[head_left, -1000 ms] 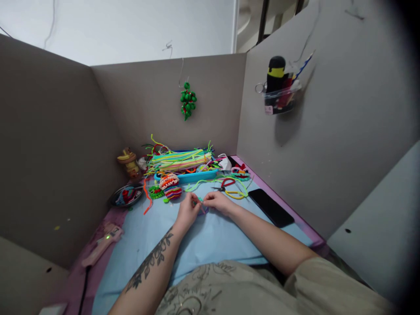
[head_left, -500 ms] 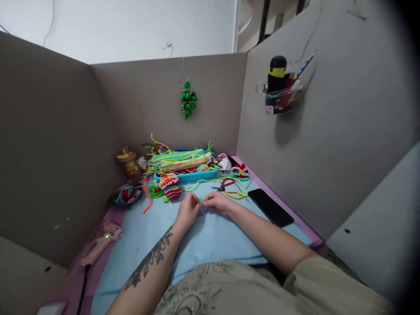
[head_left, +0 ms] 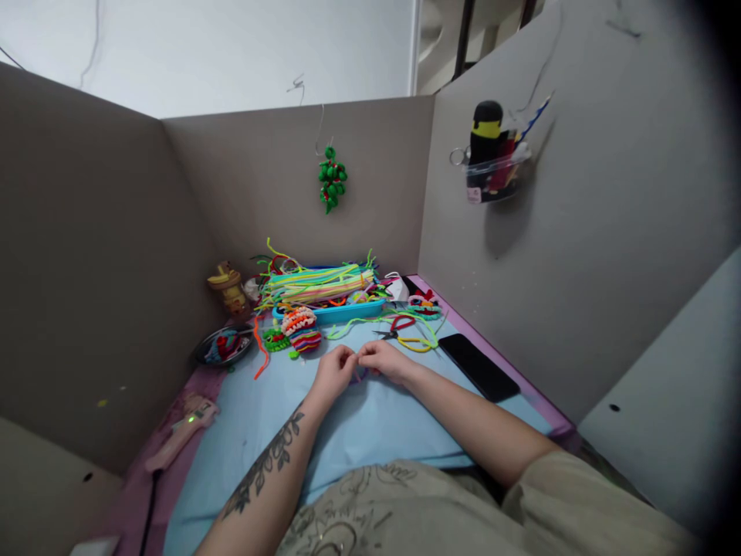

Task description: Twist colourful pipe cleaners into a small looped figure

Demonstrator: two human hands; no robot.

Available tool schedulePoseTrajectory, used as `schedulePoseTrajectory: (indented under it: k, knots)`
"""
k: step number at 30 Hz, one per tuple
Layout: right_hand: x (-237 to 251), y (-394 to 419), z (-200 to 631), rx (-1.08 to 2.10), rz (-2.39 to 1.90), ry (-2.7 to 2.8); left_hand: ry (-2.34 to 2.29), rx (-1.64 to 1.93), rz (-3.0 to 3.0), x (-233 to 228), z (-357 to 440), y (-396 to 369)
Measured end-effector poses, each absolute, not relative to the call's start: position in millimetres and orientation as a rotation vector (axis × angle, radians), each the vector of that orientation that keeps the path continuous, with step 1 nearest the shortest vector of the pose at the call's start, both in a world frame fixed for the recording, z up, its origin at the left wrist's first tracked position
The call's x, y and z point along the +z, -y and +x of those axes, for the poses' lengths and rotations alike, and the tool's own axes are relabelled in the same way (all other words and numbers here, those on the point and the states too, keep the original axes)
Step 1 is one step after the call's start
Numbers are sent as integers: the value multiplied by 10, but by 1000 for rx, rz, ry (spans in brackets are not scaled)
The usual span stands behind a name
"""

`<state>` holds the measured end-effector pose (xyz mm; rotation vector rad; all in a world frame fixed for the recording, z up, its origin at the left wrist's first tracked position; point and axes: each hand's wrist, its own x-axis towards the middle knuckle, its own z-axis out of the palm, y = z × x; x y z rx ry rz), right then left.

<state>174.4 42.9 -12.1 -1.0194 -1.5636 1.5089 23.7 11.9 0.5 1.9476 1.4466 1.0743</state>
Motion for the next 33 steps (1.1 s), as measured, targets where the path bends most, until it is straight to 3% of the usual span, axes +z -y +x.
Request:
schedulePoseTrajectory:
  k: [8,33]
  knots:
    - [-153,-464,1761,1593,-960,1487,-1522,1036,2224,30,163,-114]
    - [-139,-468,1782,1722,-896,1383,-1586,977,2152,-16,182,-127]
